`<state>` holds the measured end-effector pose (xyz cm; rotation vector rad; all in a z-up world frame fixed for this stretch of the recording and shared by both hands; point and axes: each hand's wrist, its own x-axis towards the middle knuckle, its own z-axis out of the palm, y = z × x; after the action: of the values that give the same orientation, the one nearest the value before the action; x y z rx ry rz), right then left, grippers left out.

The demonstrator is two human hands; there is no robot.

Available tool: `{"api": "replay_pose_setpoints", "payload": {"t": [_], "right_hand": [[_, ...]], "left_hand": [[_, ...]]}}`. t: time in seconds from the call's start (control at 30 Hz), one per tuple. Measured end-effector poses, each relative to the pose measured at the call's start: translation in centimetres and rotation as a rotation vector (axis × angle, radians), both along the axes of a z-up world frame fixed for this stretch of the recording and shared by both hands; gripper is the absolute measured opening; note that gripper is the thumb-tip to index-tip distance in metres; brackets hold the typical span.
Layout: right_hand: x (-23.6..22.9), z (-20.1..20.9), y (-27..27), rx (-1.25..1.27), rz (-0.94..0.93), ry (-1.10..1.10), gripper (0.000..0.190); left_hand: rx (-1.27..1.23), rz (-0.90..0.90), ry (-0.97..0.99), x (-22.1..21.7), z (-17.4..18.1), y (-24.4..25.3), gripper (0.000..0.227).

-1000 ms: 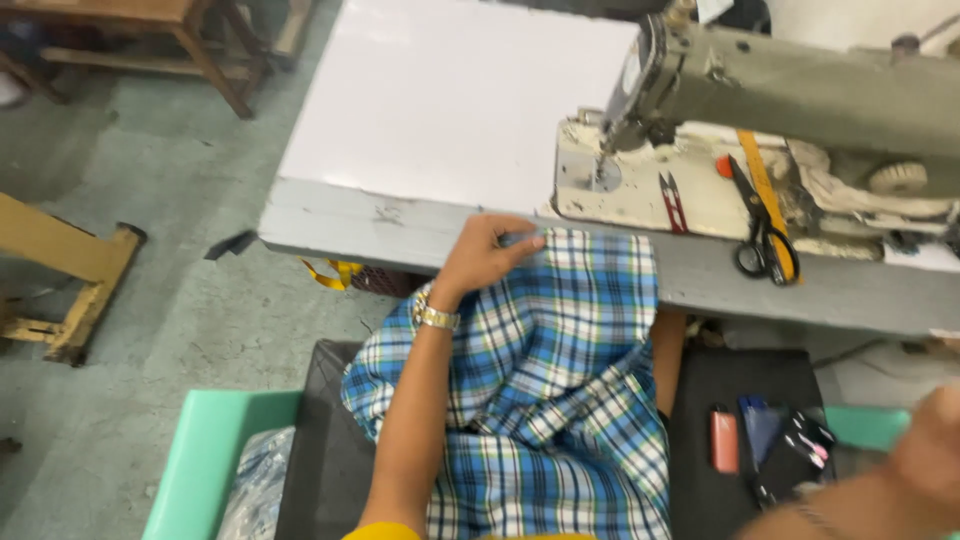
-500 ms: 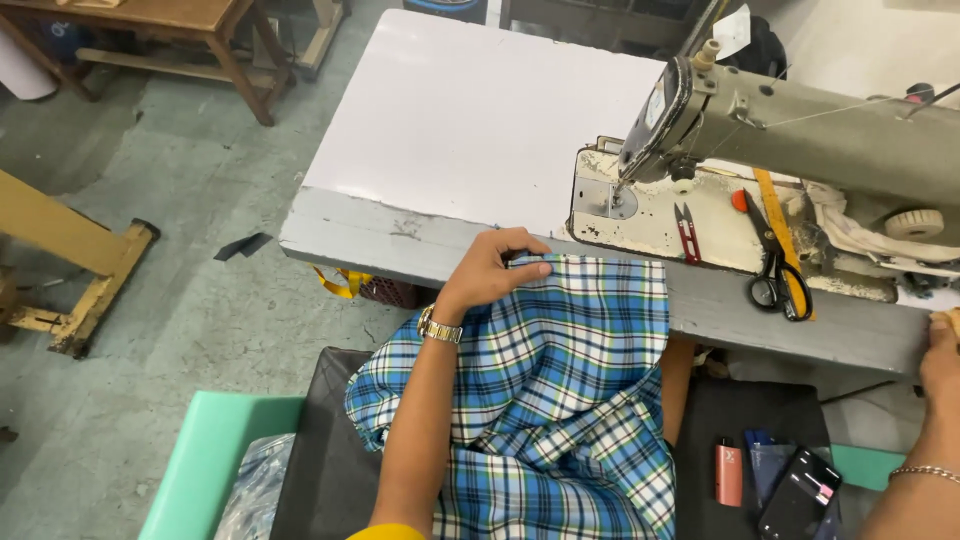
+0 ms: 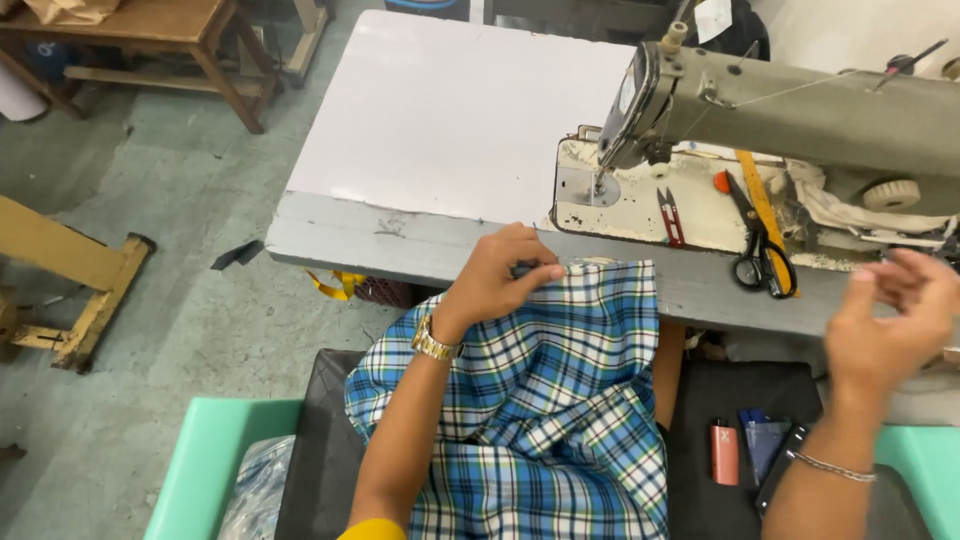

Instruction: Trimming loose threads from a plaid garment using thread nippers at a sewing station

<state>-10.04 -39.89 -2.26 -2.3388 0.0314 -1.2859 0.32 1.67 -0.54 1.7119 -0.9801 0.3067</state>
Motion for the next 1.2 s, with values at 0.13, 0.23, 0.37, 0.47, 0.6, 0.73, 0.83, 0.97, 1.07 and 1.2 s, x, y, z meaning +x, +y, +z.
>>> {"api": "replay_pose_setpoints", "payload": {"t": [0.13, 0.23, 0.37, 0.47, 0.6, 0.73, 0.83, 0.97, 1.07, 1.2], "right_hand": [[-0.6, 5.4, 8.2, -0.012, 0.289, 0.135, 0.022], [-1.1, 7.4, 12.5, -0.103, 0.621, 0.312, 0.039], [-1.4, 6.4, 15.8, -0.185, 0.741, 0.367, 0.033], [-2.3, 2.6, 14.1, -0.25, 0.66, 0.461, 0.015], [-3.3, 1.8, 11.1, -0.384, 0.486, 0.509, 0.013], [-4.4, 1.9, 9.1, -0.514, 0.436, 0.378, 0.016], [-5.0, 1.9, 8.8, -0.548, 0.532, 0.346, 0.019], [-5.1, 3.5, 9.0, -0.64, 0.656, 0.286, 0.019], [-4.8, 4.9, 8.2, -0.696, 0.652, 0.362, 0.019], [-4.3, 4.9, 7.4, -0.76, 0.603, 0.311, 0.022]], "left_hand": [[0.061, -0.068, -0.185, -1.4, 2.1, -1.8, 0.023], [0.108, -0.127, -0.196, -2.5, 2.8, -3.0, 0.021], [0.094, -0.206, -0.044, -3.0, 2.4, -4.3, 0.018], [0.252, -0.289, 0.052, -4.6, 3.0, -3.1, 0.025], [0.396, -0.317, 0.111, -4.4, 1.2, -0.5, 0.029], [0.655, -0.259, 0.119, -3.2, -1.2, 3.5, 0.03], [0.807, -0.155, 0.26, -2.6, -3.4, 6.6, 0.032], [0.964, -0.014, 0.511, -2.6, -3.4, 10.8, 0.031], [0.807, 0.108, 0.413, -2.5, -2.8, 14.7, 0.02], [0.614, 0.251, 0.453, -4.3, 0.8, 18.9, 0.025]]}}
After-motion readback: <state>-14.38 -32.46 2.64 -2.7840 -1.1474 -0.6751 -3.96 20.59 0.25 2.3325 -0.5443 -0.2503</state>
